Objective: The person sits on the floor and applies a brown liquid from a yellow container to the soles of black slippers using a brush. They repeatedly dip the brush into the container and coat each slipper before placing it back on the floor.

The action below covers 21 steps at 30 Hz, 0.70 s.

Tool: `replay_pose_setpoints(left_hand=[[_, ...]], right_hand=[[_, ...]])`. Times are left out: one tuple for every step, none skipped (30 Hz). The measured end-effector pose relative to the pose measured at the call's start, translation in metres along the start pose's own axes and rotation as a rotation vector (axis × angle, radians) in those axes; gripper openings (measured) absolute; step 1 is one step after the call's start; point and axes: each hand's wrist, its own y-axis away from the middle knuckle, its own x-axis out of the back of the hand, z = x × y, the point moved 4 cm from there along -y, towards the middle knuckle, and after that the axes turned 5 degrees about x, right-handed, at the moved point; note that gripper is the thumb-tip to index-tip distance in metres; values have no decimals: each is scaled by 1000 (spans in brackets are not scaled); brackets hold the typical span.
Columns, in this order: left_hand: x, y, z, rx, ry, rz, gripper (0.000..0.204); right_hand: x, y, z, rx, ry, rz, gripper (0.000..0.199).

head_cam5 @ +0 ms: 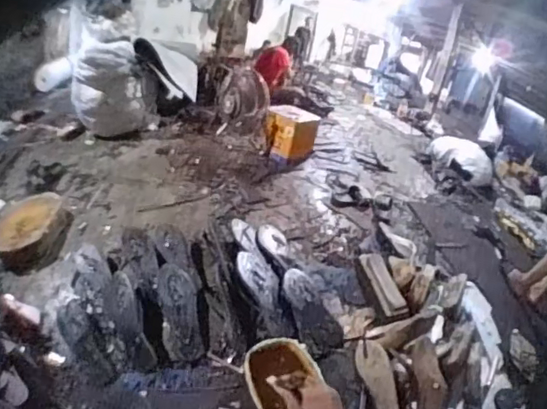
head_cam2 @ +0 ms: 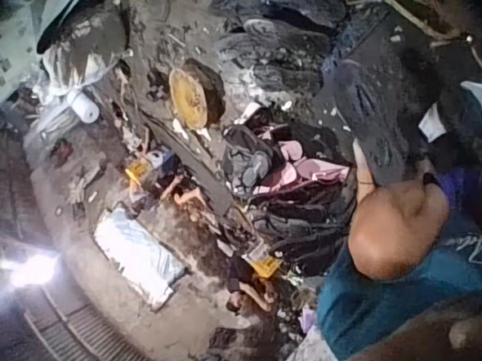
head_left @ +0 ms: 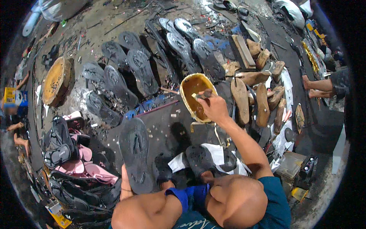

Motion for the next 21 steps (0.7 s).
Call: replay_pose_setpoints(left_hand=[[8, 8, -5, 6, 0, 35, 58], [16, 13, -10, 17, -1, 66, 58], [22, 17, -15, 30, -1, 88, 57], [26, 18, -17, 32, -3, 91, 57], [29, 19, -18, 37, -3, 85, 57], [30, 17, -16, 41, -3, 71, 56], [28, 14, -12, 37, -4, 57, 56], [22, 9, -8, 32, 0, 31, 56], [14, 5, -1, 28, 1, -7, 55], [1, 0, 4, 25, 0, -61, 55], [-17, -7, 12, 21, 5, -140, 55], [-38, -16, 17, 22, -3, -195, 55], [-62, -21, 22, 25, -6, -306, 54], [-78, -29, 21, 35, -43, -157, 51], [-99, -38, 18, 54, -26, -168, 49], [-116, -42, 16, 37, -19, -134, 48], [-134, -45, 10, 43, 33, -180, 47], [-150, -45, 4, 59, 82, -232, 46], [-159, -46, 4, 47, 79, -185, 48], [-167, -43, 2, 37, 71, -205, 50], [-187, -38, 6, 86, 99, -599, 53]], right_hand=[[13, 1, 2, 7, -113, 171, 26], [23, 8, 3, -46, -230, 250, 26], [38, 17, 3, -93, -356, 370, 27], [53, 30, 0, -106, -235, 372, 26], [49, 38, -1, -152, 7, -38, 23], [51, 54, 4, -255, 273, -381, 21], [57, 68, 5, -260, 212, -580, 21], [64, 82, 5, -305, 185, -751, 21], [71, 87, 0, -334, -149, -701, 22], [76, 89, -7, -381, -478, -626, 23], [81, 86, -15, -444, -789, -467, 23], [81, 77, -27, -417, -1072, -285, 26], [78, 70, -42, -431, -1100, -263, 27], [75, 56, -59, -394, -1197, -96, 29], [64, 42, -85, -301, -1188, -178, 28], [58, 28, -110, -168, -1199, -168, 28], [51, 9, -135, 54, -1106, -168, 25], [47, -1, -160, 314, -976, -195, 22], [46, -13, -168, 398, -874, -39, 22], [46, -20, -175, 494, -748, 75, 22], [45, -30, -172, 407, -807, 79, 22]])
